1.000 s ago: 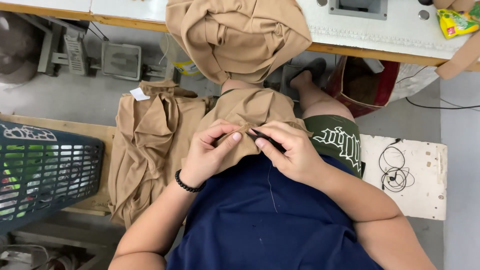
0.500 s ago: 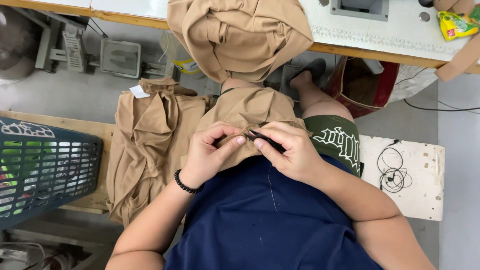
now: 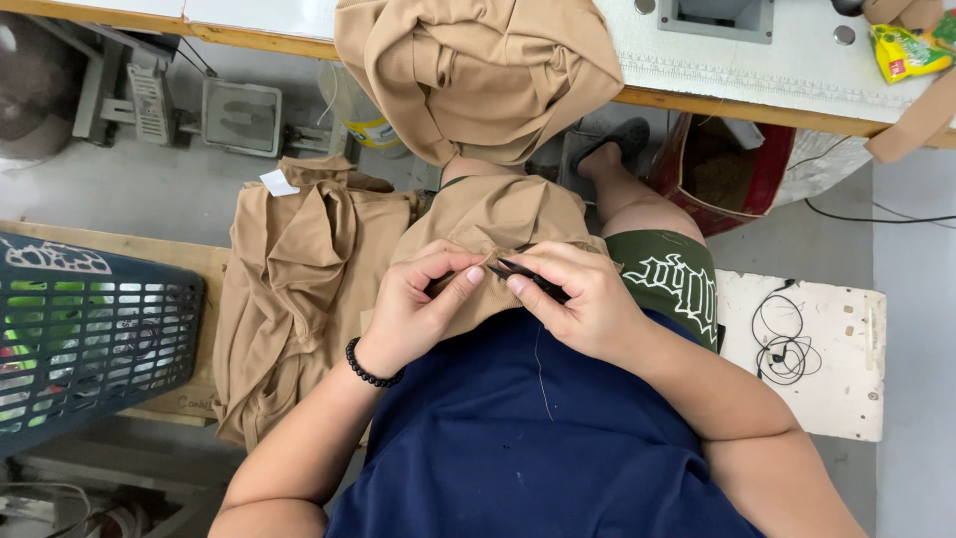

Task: Trimming excess loose threads from sewn tan-colored garments using small thread snips at a sewing workstation.

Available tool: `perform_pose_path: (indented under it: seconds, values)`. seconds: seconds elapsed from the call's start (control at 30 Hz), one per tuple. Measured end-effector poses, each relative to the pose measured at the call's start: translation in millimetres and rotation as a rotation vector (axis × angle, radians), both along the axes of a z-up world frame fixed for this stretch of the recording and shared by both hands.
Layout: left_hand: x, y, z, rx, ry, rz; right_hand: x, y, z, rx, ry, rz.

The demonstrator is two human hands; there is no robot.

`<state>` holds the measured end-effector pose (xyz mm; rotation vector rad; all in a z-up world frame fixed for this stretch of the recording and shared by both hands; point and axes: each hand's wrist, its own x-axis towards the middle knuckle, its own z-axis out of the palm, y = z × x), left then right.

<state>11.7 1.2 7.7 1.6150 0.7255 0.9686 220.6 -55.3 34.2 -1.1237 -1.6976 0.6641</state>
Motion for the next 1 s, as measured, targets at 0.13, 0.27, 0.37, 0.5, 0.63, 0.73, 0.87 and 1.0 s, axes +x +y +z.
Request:
perform_pose_path:
  seconds: [0.13, 0.27, 0.37, 0.5, 0.63, 0.73, 0.87, 1.0]
  values:
    - [0.6, -1.1, 1.4, 0.004, 0.014, -0.001, -0.6, 0.8, 0.2, 0.0, 0.003, -0.004]
    - [2.2, -0.9, -0.1, -0.029, -0.005, -0.022, -1.5, 3.5, -6.5, 0.005, 0.032, -0.026]
    - [3.6, -1.1, -1.6, -0.053, -0.021, -0.043, -1.4, 6.9, -22.1, -0.08, 0.131, -0.009]
    - [6.9, -2.0, 2.3, -0.005, 0.04, -0.038, -3.4, 9.5, -45.9, -0.642, 1.005, 0.057]
    - [10.3, -5.1, 6.4, -0.021, 0.042, -0.027, 6.7, 12.9, -36.6, -0.62, 1.034, 0.135]
    - [9.9, -4.7, 3.3, 0.08, 0.112, 0.06, 24.1, 17.8, -27.2, -0.408, 0.93, -0.057]
    - [10.9, -8.9, 12.7, 0.219, 0.173, 0.091, 11.8, 3.6, 14.6, -0.188, 0.267, 0.008]
    - [15.7, -11.3, 19.4, 0.423, 0.273, 0.11, 9.6, -2.1, 0.0, 0.004, -0.005, -0.073]
